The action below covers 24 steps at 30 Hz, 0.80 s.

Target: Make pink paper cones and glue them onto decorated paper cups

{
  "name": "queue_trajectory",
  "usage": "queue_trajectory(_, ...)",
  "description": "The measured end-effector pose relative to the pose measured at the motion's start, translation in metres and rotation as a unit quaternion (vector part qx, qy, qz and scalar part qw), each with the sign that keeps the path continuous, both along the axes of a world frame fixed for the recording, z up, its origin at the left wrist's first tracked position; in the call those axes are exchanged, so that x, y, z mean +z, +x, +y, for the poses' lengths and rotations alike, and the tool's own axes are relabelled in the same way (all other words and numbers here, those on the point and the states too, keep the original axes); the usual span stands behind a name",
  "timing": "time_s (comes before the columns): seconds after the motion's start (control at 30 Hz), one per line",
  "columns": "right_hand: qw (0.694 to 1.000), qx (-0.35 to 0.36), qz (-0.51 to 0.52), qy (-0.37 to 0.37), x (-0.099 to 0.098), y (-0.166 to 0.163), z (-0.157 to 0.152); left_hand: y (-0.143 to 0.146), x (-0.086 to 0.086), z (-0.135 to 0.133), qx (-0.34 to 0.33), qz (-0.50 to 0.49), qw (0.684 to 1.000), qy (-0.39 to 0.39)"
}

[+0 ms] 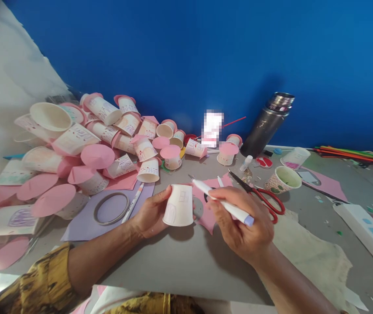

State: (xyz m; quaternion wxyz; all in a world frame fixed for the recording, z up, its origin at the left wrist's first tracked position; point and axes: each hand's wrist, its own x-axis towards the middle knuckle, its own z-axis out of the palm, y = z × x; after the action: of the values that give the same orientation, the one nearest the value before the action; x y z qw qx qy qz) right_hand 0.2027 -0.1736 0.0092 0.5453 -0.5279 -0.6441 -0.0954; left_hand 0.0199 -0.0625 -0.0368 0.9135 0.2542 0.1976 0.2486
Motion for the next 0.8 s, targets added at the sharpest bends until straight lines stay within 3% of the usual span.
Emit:
queue_trajectory(0.1, 1.000, 0.004, 0.001, -0.030, -0.001, 0.001, 0.007, 0.001, 0.001, 0.001, 0.046, 0.012, 0.999, 0.006)
queue_trajectory(0.23, 0.992, 0.027, -0.087, -0.091, -0.003, 0.002, 0.017, 0.002, 0.005, 0.005, 0.106, 0.013, 0.994, 0.008)
queue_trajectory(0.37, 0.976, 0.039, -0.140, -0.159, -0.010, 0.003, 0.022, 0.002, 0.008, 0.008, 0.140, 0.012, 0.990, -0.005)
queue_trajectory(0.43, 0.976, 0.026, -0.151, -0.157, -0.016, 0.004, 0.024, 0.002, 0.008, 0.008, 0.141, 0.009, 0.990, -0.005)
queue_trajectory(0.53, 0.986, 0.006, -0.123, -0.113, -0.021, 0.008, 0.028, 0.000, 0.008, 0.005, 0.115, 0.010, 0.993, 0.020)
queue_trajectory(0.67, 0.993, -0.020, -0.080, -0.082, -0.017, 0.022, 0.033, -0.004, 0.010, -0.001, 0.016, 0.015, 0.994, 0.109)
queue_trajectory(0.8, 0.992, 0.054, -0.077, -0.082, -0.011, 0.037, 0.038, -0.005, 0.013, -0.001, -0.056, 0.016, 0.986, 0.157)
